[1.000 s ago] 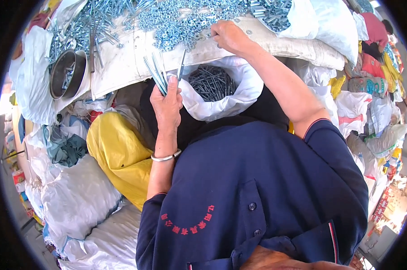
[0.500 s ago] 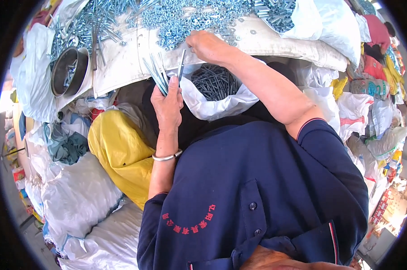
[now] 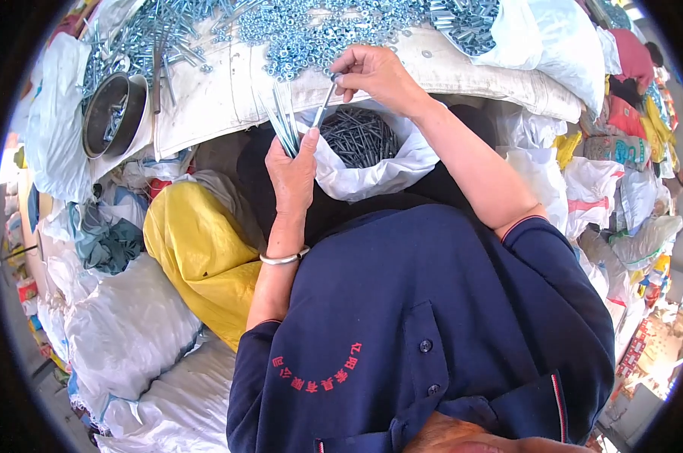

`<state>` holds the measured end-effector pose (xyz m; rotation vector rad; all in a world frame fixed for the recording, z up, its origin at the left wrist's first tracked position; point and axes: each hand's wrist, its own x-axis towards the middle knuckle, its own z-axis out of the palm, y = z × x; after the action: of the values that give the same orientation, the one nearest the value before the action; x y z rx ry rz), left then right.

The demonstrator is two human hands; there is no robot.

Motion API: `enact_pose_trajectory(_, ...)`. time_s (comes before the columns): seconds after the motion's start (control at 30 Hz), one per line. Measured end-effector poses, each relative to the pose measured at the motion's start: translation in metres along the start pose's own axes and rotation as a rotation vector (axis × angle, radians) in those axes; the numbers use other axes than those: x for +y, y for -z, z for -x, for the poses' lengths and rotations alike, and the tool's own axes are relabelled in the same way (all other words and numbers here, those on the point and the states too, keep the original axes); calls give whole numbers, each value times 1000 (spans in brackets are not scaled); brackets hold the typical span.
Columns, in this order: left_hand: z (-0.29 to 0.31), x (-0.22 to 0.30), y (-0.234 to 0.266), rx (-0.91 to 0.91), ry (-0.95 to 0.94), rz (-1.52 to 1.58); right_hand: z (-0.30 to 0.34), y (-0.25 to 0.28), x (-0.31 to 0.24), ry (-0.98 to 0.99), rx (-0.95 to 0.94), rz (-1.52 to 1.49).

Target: The person assembles washers and nuts onto long metal bolts by hand, picking up components from sacks and threading them onto the bolts.

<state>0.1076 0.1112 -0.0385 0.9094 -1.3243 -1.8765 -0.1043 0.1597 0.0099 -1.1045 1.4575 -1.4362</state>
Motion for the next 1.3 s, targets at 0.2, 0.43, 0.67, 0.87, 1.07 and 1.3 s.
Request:
enact_pose_trajectory(0.2, -3, -5, -1, 25, -148, -186, 19, -14, -8, 26, 67, 10)
enact_pose_trajectory(0.43, 2, 10, -7, 107, -291, -511, 30, -26, -4, 107, 238, 126)
enact_pose_trajectory(0.67, 6, 21, -13, 107, -381, -598, 32, -26, 8, 131, 294, -8)
enact_pose_trajectory(0.87, 3, 16, -11, 103, -396, -581, 34, -25, 11, 270, 311, 260)
enact_pose_trajectory(1.07, 0, 3, -5, 103, -356, -549, 36, -24, 11, 706, 340, 807)
enact_pose_trajectory(1.3, -1, 5, -8, -123, 319, 157, 36, -27, 20, 463, 354, 530)
